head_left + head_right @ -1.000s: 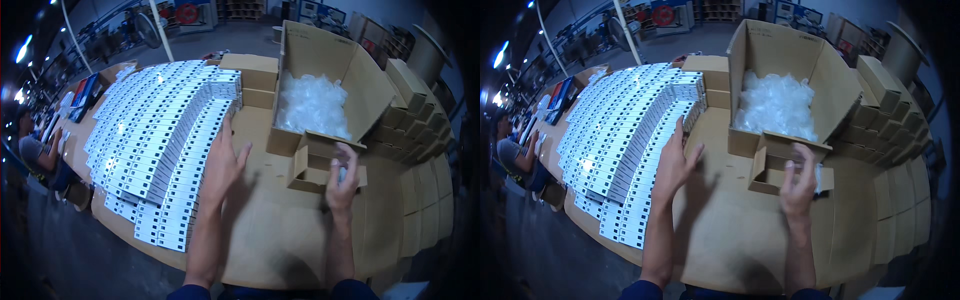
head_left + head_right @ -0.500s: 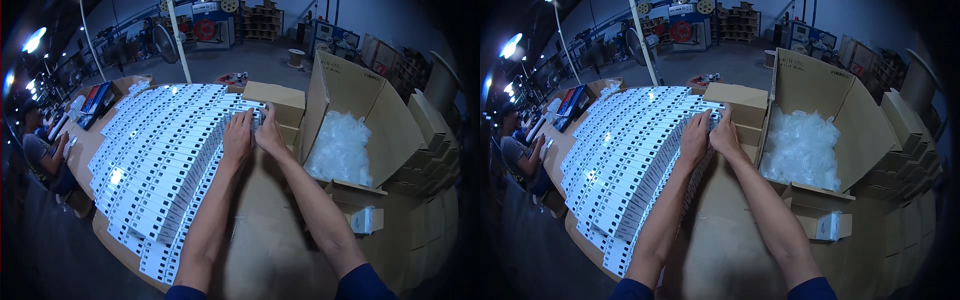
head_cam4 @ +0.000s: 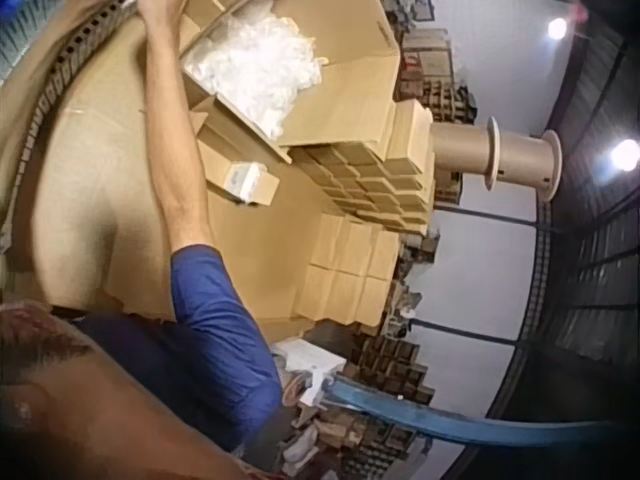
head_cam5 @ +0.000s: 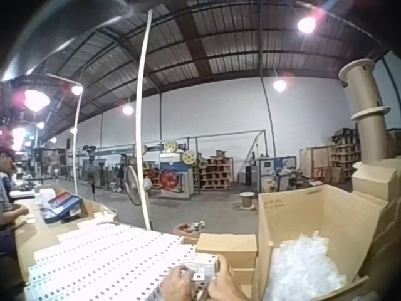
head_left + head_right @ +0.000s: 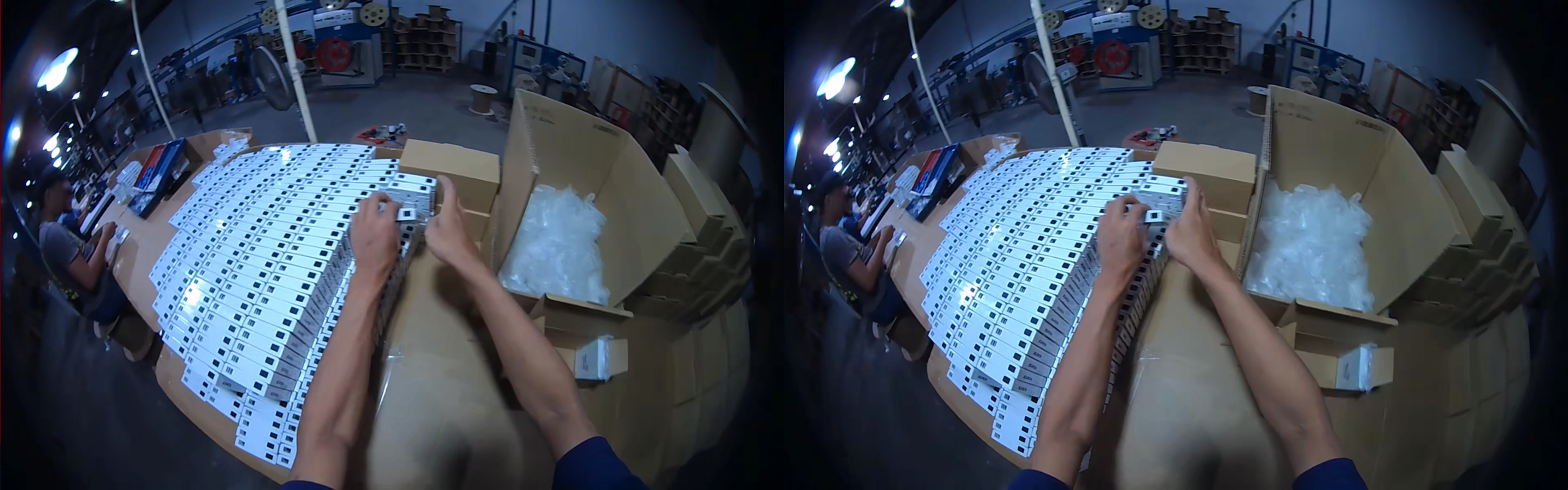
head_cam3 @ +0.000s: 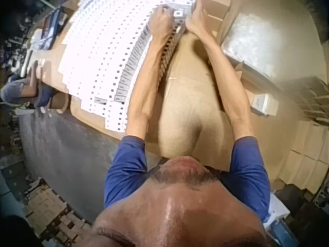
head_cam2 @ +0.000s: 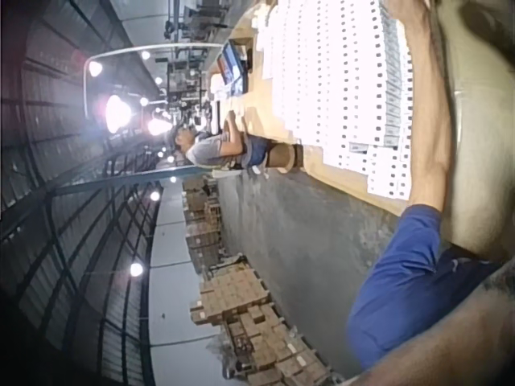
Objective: The person places white boxes into a cardboard box and seals it by hand.
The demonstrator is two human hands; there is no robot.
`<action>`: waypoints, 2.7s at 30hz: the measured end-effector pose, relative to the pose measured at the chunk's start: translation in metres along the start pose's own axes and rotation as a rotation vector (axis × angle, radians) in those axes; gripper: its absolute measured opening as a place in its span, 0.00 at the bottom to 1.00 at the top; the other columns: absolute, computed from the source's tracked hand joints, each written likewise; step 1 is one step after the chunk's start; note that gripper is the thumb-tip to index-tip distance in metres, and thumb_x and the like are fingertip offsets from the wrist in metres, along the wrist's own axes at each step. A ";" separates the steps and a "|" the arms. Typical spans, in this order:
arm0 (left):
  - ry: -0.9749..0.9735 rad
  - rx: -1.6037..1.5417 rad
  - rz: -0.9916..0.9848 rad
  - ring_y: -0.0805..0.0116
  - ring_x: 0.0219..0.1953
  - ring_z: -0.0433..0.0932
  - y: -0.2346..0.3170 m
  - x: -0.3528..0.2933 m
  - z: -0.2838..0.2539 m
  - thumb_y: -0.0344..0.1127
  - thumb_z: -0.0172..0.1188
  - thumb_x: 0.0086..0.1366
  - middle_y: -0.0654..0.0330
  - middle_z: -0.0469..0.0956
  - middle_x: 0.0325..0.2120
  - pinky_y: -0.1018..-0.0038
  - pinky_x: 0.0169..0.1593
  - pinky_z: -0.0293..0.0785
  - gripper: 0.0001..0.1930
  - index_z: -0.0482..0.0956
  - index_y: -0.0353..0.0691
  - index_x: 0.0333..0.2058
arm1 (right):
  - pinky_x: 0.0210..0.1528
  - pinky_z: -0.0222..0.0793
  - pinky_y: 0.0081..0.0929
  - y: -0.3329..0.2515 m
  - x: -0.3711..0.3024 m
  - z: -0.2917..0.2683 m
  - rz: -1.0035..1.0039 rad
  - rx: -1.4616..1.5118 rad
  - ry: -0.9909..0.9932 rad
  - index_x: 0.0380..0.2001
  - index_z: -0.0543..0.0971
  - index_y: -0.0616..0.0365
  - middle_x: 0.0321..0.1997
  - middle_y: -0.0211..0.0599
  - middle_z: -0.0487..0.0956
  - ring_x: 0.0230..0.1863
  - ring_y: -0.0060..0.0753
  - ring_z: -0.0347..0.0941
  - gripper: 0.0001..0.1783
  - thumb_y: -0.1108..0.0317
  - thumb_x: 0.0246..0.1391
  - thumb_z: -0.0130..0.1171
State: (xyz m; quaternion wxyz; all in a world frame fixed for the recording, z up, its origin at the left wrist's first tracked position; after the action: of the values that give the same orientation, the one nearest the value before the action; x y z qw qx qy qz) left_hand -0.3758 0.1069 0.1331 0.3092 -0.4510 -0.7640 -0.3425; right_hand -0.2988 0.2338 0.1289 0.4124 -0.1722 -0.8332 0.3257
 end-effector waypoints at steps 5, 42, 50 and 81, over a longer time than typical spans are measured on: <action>0.125 -0.117 -0.136 0.51 0.54 0.73 0.018 -0.017 -0.069 0.20 0.68 0.49 0.51 0.76 0.47 0.59 0.59 0.69 0.18 0.82 0.39 0.42 | 0.48 0.79 0.39 -0.021 -0.064 0.003 0.462 0.485 -0.422 0.73 0.54 0.46 0.54 0.56 0.76 0.45 0.42 0.80 0.37 0.64 0.65 0.56; -0.574 -0.747 0.070 0.77 0.32 0.79 0.267 0.062 0.101 0.24 0.61 0.59 0.58 0.80 0.25 0.73 0.37 0.76 0.05 0.74 0.33 0.33 | 0.66 0.65 0.48 0.030 -0.049 -0.308 -0.140 -0.299 -0.005 0.57 0.79 0.59 0.60 0.65 0.72 0.62 0.64 0.69 0.32 0.70 0.44 0.71; -0.286 -0.829 -0.041 0.80 0.28 0.74 0.256 0.095 0.052 0.29 0.61 0.70 0.63 0.81 0.26 0.79 0.34 0.74 0.07 0.81 0.32 0.42 | 0.52 0.74 0.38 0.051 -0.026 -0.300 0.026 -0.165 0.079 0.40 0.86 0.63 0.46 0.55 0.77 0.42 0.49 0.79 0.21 0.58 0.49 0.74; -0.646 -1.371 -0.615 0.82 0.34 0.74 0.271 -0.243 -0.082 0.32 0.55 0.75 0.64 0.78 0.35 0.81 0.33 0.69 0.13 0.71 0.36 0.54 | 0.46 0.73 0.23 -0.007 -0.384 -0.272 0.651 0.844 0.100 0.36 0.84 0.67 0.37 0.34 0.82 0.39 0.22 0.77 0.18 0.60 0.68 0.57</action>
State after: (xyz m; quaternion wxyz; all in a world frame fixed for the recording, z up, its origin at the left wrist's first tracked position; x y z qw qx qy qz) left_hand -0.0208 0.0219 0.0567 -0.3786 -0.3866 -0.5257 -0.6564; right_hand 0.1488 0.1244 0.0342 0.3626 -0.2561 -0.5126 0.7350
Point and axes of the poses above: each hand's wrist, its own x-axis towards the middle knuckle, its own z-axis out of the palm, y = z × x, the point moved 10 cm from there along x, towards the middle knuckle
